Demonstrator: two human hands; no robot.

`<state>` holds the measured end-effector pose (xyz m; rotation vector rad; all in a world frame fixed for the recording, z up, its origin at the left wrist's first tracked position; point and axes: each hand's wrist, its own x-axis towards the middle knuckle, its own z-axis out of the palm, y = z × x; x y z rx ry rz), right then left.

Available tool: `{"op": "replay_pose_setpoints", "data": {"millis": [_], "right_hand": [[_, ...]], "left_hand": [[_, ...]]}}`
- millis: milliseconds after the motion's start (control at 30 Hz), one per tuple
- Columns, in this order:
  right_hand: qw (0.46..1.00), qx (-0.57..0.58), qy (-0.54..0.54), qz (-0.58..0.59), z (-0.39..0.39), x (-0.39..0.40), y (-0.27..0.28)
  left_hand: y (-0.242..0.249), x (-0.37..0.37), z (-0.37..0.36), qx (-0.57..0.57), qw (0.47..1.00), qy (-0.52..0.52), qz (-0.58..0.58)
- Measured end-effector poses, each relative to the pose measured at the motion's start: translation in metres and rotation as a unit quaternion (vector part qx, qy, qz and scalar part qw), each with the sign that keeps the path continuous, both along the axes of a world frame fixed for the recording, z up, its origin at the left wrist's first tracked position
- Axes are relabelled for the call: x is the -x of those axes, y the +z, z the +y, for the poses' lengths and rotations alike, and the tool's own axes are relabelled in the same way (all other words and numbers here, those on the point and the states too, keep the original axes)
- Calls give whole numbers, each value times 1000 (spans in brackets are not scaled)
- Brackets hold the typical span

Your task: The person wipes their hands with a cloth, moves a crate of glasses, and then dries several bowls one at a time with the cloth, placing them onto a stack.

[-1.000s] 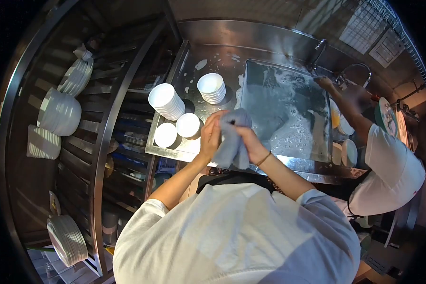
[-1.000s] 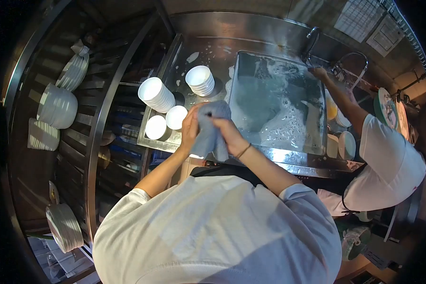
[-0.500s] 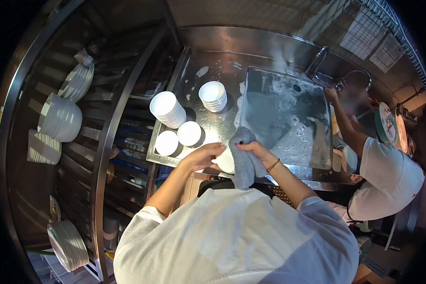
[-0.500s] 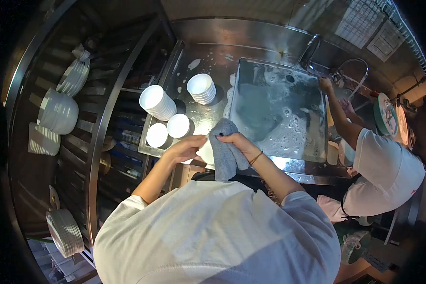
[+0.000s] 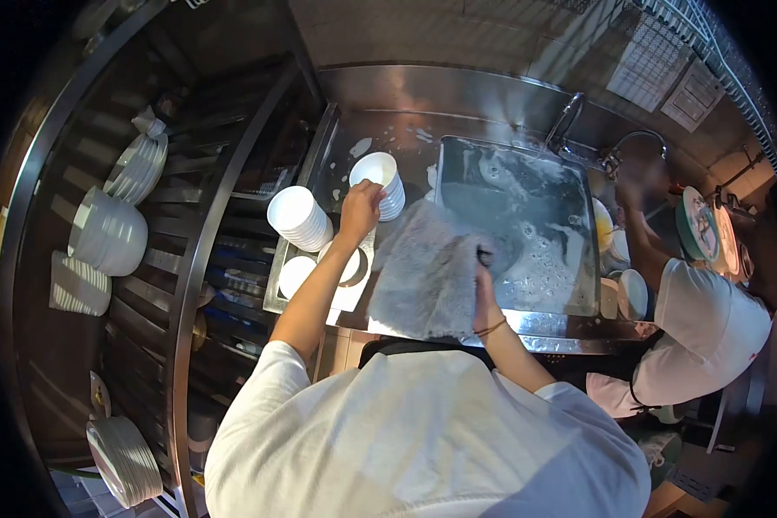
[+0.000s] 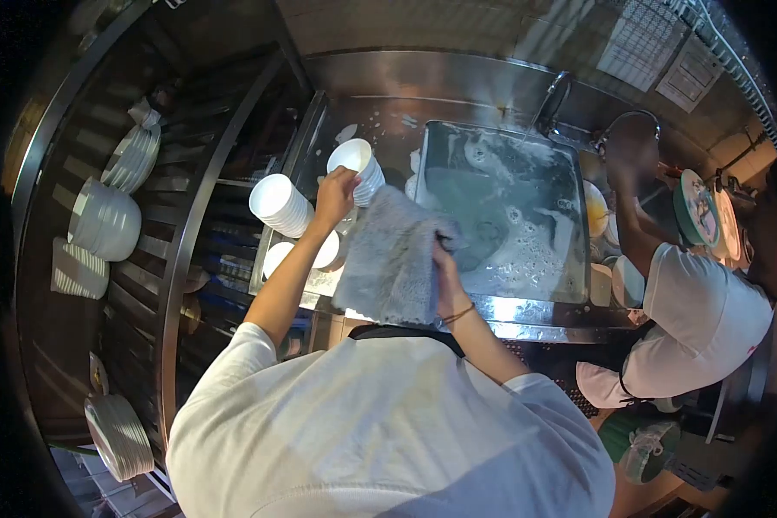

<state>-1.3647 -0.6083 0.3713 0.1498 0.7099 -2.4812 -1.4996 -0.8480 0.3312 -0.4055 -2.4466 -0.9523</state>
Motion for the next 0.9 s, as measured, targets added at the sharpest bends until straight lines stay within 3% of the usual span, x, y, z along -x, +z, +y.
{"op": "replay_pose_setpoints", "data": {"millis": [33,200,300,367,433,500,667,733,767,833,900], "right_hand": [[998,-21,-39,-35,6,0,12],[992,-1,-123,-4,39,11,0],[987,-5,-158,3,55,11,-10],[985,-14,-173,-2,65,11,-16],[981,-19,-192,-7,70,15,-20],[979,-15,-199,-31,72,14,-23],[986,-33,-161,-32,56,22,-16],[988,-47,-145,-31,48,29,-9],[987,-89,-131,-26,42,32,-7],[985,-132,-108,-26,29,32,-15],[958,-243,-131,80,12,36,-41]], "left_hand": [[-10,6,-2,66,998,14,-9],[-35,6,-4,105,994,4,1],[-28,-14,-1,173,979,41,104],[-31,-44,-6,52,988,123,76],[-47,-90,-20,119,979,157,-59],[-59,-128,-25,180,963,169,-108],[-82,-142,-44,285,940,124,-143],[-75,-138,-47,188,957,138,-175],[-62,-139,-42,108,974,146,-134],[-29,-146,-29,75,970,157,-169],[-28,-148,-26,-28,966,151,-208]]}}
